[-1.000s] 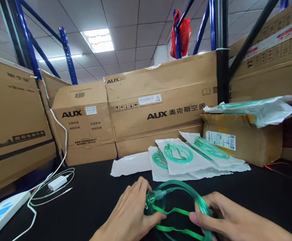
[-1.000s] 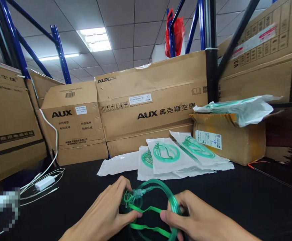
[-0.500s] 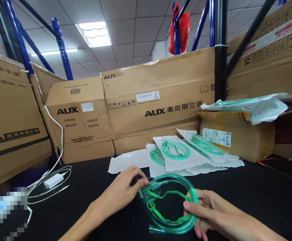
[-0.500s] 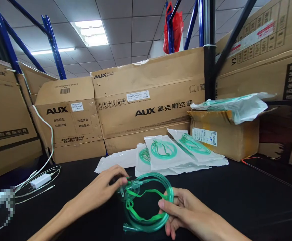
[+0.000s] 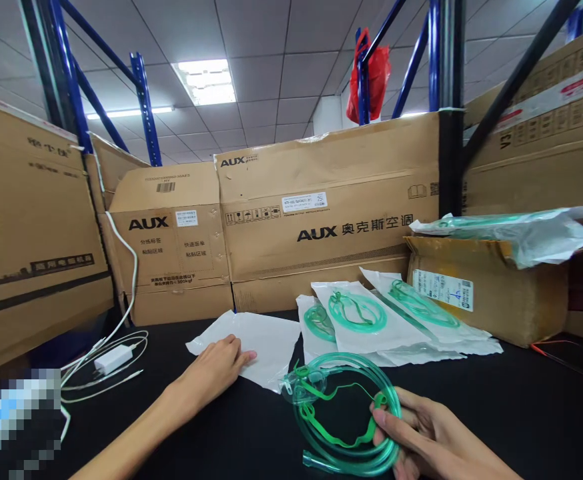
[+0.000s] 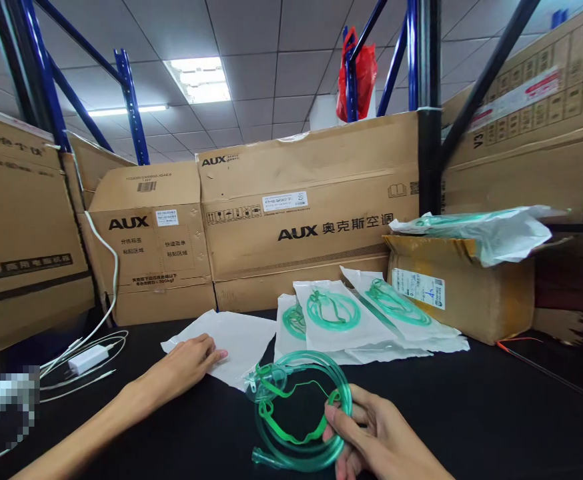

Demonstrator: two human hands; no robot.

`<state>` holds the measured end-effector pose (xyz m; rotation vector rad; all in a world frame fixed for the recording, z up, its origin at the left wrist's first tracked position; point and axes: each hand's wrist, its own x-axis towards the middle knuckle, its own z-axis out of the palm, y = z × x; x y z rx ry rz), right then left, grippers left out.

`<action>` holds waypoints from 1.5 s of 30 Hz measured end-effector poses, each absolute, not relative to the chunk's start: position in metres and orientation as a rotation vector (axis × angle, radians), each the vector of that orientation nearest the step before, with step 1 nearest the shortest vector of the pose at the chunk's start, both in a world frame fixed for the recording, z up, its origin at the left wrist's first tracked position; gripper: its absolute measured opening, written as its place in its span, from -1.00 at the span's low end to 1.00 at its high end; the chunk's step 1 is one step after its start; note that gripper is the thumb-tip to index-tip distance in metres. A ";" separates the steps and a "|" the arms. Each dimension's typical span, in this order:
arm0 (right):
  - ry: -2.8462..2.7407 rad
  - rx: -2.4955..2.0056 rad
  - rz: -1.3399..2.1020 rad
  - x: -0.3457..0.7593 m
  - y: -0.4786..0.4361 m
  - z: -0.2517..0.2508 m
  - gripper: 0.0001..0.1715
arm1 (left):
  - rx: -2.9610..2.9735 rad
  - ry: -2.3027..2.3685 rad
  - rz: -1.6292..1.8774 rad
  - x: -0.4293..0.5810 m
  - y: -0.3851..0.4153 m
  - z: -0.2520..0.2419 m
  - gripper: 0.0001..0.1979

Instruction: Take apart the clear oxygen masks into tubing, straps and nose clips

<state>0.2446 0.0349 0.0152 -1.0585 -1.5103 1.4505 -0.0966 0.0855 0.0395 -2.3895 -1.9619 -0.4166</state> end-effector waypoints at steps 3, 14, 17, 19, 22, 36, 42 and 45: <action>-1.509 -1.088 1.456 0.243 0.033 0.021 -0.45 | -2.362 -1.964 -0.463 -0.084 0.081 0.047 -0.51; -1.465 -1.037 1.431 0.247 0.034 0.016 -0.47 | -2.492 -1.913 -0.230 -0.048 0.078 0.053 -0.57; -1.454 -1.054 1.424 0.248 0.033 0.016 -0.44 | -2.498 -1.920 -0.215 -0.055 0.072 0.057 -0.60; -1.449 -1.099 1.378 0.248 0.030 0.017 -0.48 | -2.534 -1.913 -0.215 -0.060 0.069 0.060 -0.61; -1.441 -1.155 1.328 0.247 0.024 0.021 -0.51 | -2.576 -1.886 -0.215 -0.065 0.066 0.063 -0.64; -1.447 -1.125 1.358 0.259 0.033 0.013 -0.50 | -2.370 -1.805 -0.195 -0.038 0.044 0.041 -0.63; -1.301 -1.191 1.274 0.262 0.026 0.020 -0.21 | -2.366 -1.847 -0.441 -0.043 0.046 0.038 -0.63; -1.286 -1.137 1.291 0.261 0.021 0.027 -0.17 | -2.377 -1.876 -0.545 -0.040 0.045 0.038 -0.62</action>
